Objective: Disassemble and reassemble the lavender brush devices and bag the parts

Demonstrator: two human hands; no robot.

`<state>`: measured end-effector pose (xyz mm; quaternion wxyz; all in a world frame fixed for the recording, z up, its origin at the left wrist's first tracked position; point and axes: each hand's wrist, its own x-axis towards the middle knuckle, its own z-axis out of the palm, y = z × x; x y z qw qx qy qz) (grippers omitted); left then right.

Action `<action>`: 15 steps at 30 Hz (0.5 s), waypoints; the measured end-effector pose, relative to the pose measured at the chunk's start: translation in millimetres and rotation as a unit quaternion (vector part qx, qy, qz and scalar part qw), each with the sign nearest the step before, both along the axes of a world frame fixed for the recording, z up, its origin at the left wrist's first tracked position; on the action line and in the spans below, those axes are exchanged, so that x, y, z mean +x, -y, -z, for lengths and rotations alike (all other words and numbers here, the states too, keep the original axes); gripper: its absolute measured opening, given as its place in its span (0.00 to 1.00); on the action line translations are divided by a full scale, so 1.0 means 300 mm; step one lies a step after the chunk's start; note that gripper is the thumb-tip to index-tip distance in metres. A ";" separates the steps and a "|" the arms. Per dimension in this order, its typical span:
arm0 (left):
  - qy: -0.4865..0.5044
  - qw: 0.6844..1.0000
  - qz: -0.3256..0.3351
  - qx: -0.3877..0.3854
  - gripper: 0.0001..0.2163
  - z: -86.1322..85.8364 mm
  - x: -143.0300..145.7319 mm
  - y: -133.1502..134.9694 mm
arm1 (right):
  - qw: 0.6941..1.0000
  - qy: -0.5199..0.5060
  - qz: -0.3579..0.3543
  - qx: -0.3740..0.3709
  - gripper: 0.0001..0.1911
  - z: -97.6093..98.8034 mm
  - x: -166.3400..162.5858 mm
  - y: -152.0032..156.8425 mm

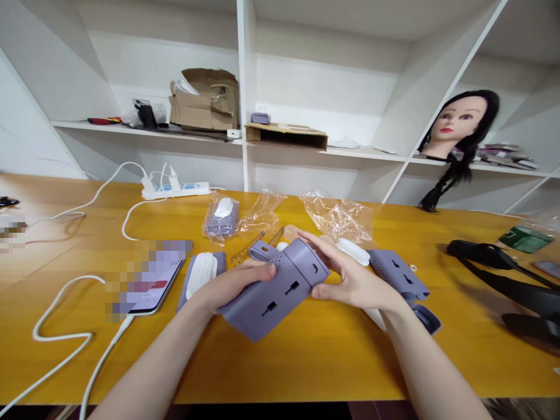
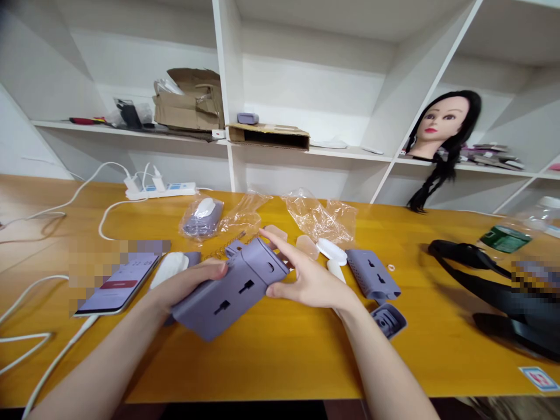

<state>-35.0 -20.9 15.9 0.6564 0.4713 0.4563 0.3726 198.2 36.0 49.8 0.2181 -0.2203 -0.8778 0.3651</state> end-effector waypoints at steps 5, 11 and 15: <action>0.055 0.998 -0.004 -0.038 0.25 -0.004 0.016 0.004 | 0.994 0.060 0.065 0.057 0.62 -0.007 -0.029 0.047; 0.067 0.997 0.006 -0.045 0.27 -0.002 0.021 0.012 | 0.983 0.081 0.120 0.111 0.61 -0.008 -0.051 0.082; 0.061 0.997 0.006 -0.050 0.27 -0.004 0.023 0.014 | 0.983 0.089 0.120 0.111 0.60 -0.015 -0.051 0.088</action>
